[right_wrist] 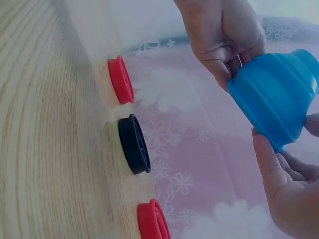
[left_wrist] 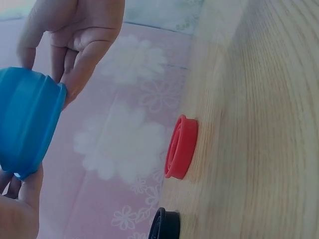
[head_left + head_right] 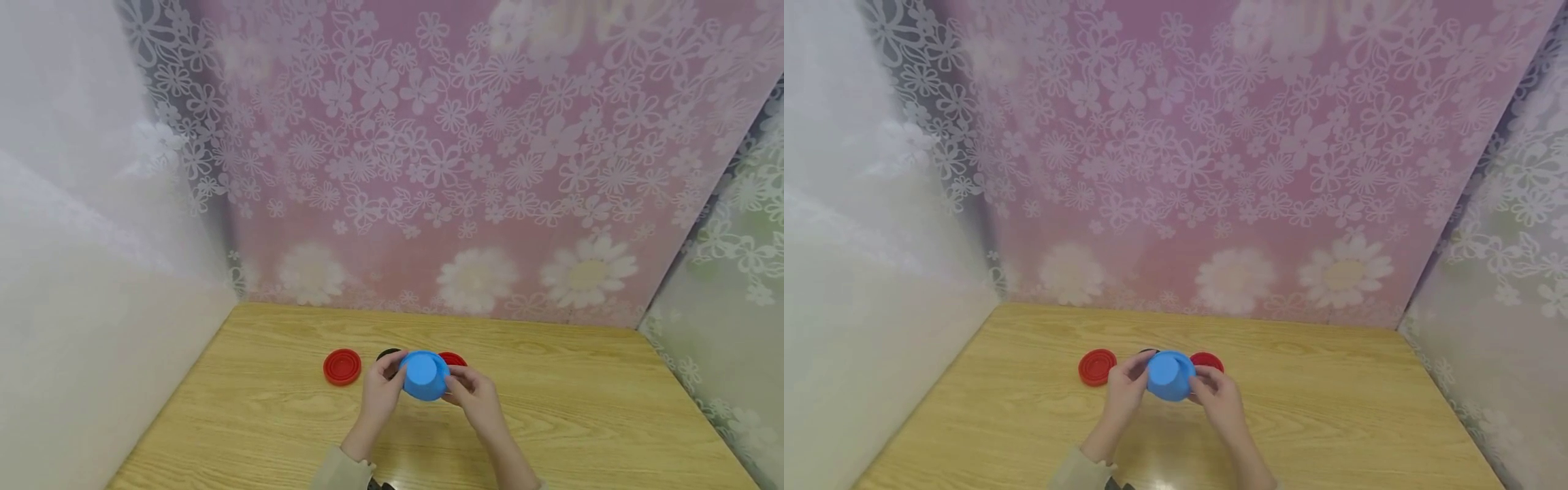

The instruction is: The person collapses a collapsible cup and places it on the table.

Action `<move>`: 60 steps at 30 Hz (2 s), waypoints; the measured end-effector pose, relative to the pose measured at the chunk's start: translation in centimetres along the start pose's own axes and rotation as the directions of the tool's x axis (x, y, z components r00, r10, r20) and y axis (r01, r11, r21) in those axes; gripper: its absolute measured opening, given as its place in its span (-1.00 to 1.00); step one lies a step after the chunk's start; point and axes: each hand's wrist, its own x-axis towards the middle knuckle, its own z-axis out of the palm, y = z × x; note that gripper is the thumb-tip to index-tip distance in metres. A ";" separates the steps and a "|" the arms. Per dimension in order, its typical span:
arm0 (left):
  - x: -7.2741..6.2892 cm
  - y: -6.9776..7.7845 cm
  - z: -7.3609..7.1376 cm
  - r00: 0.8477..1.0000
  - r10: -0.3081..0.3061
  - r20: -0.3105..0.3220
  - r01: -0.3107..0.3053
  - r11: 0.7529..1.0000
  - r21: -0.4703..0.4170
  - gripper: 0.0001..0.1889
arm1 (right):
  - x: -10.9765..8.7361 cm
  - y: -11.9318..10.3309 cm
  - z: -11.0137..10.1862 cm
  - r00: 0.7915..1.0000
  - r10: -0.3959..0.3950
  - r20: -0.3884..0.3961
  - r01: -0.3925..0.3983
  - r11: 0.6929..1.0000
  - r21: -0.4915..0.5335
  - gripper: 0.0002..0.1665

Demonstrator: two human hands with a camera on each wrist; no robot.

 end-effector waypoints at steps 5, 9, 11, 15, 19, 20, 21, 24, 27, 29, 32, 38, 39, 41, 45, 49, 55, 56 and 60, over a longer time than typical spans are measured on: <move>-0.1 0.1 0.1 1.000 -0.008 -0.013 0.008 1.000 -0.001 -0.77 | 0.0 0.2 0.0 1.000 0.021 0.009 -0.021 1.000 0.003 -0.70; -0.2 0.2 0.1 0.999 -0.037 0.014 0.037 0.999 -0.015 -0.76 | 0.1 0.4 0.2 0.999 0.019 -0.031 -0.021 0.997 -0.071 -0.71; -0.3 0.1 0.1 0.996 -0.061 0.058 0.064 0.997 -0.050 -0.72 | 0.1 0.5 0.3 0.998 0.008 -0.068 -0.016 0.993 -0.113 -0.71; -0.5 -0.1 -0.1 0.978 -0.100 0.184 0.126 0.983 -0.137 -0.62 | 0.2 0.5 0.4 0.987 -0.012 -0.162 -0.017 0.984 -0.178 -0.70; -0.5 -0.2 0.0 0.971 -0.089 0.224 0.128 0.977 -0.169 -0.59 | 0.3 0.6 0.5 0.978 -0.023 -0.207 -0.019 0.980 -0.199 -0.71; -0.5 -0.2 0.0 0.974 -0.076 0.214 0.111 0.981 -0.159 -0.59 | 0.3 0.6 0.5 0.978 -0.026 -0.209 -0.015 0.982 -0.191 -0.71; -0.4 -0.2 0.1 0.978 -0.059 0.200 0.089 0.985 -0.145 -0.60 | 0.3 0.6 0.6 0.977 -0.027 -0.210 -0.014 0.982 -0.190 -0.71; -0.4 0.0 0.4 0.991 -0.014 0.136 0.025 0.997 -0.076 -0.63 | 0.2 0.4 0.6 0.981 -0.033 -0.194 0.003 0.988 -0.153 -0.68; -0.4 0.3 0.6 0.999 -0.005 0.050 0.007 0.999 -0.038 -0.66 | 0.1 0.2 0.6 0.987 -0.019 -0.161 0.007 0.997 -0.071 -0.66; -0.4 0.5 0.6 1.000 -0.015 -0.002 0.015 0.999 -0.030 -0.67 | 0.0 0.1 0.6 0.993 -0.012 -0.119 0.012 1.000 0.000 -0.63; -0.5 0.8 0.7 0.998 -0.009 -0.058 0.007 0.999 -0.034 -0.68 | -0.1 0.0 0.7 0.998 -0.010 -0.058 0.015 0.997 0.082 -0.58; -0.7 1.0 1.0 0.993 0.061 -0.101 -0.063 0.998 -0.016 -0.69 | -0.1 0.3 1.0 0.997 -0.020 -0.069 0.023 0.998 0.051 -0.56; -0.7 1.0 1.1 0.993 0.066 -0.099 -0.068 0.998 -0.018 -0.69 | 0.0 0.4 1.1 0.996 -0.027 -0.082 0.030 0.999 0.031 -0.58; -0.7 0.9 1.1 0.993 0.076 -0.088 -0.079 0.997 -0.026 -0.69 | 0.1 0.5 1.2 0.992 -0.065 -0.109 0.063 0.998 -0.018 -0.60; -0.7 0.6 1.1 0.996 0.062 -0.057 -0.065 0.996 -0.066 -0.67 | 0.3 0.6 1.3 0.981 -0.127 -0.145 0.117 0.990 -0.075 -0.63; -0.6 0.0 0.9 0.999 0.027 -0.026 -0.030 0.992 -0.119 -0.69 | 0.5 0.6 1.1 0.978 -0.141 -0.151 0.130 0.988 -0.083 -0.64; 0.3 -1.5 0.3 0.995 -0.094 0.035 0.099 0.972 -0.214 -0.74 | 0.7 0.4 0.2 0.978 -0.181 -0.104 0.172 0.981 -0.090 -0.65; 0.5 -1.7 0.2 0.993 -0.102 0.050 0.111 0.971 -0.214 -0.73 | 0.8 0.4 0.1 0.976 -0.197 -0.087 0.190 0.978 -0.086 -0.66; 1.0 -2.0 -0.3 0.986 -0.122 0.112 0.140 0.976 -0.168 -0.68 | 0.8 0.3 -0.3 0.965 -0.262 -0.011 0.259 0.958 -0.120 -0.67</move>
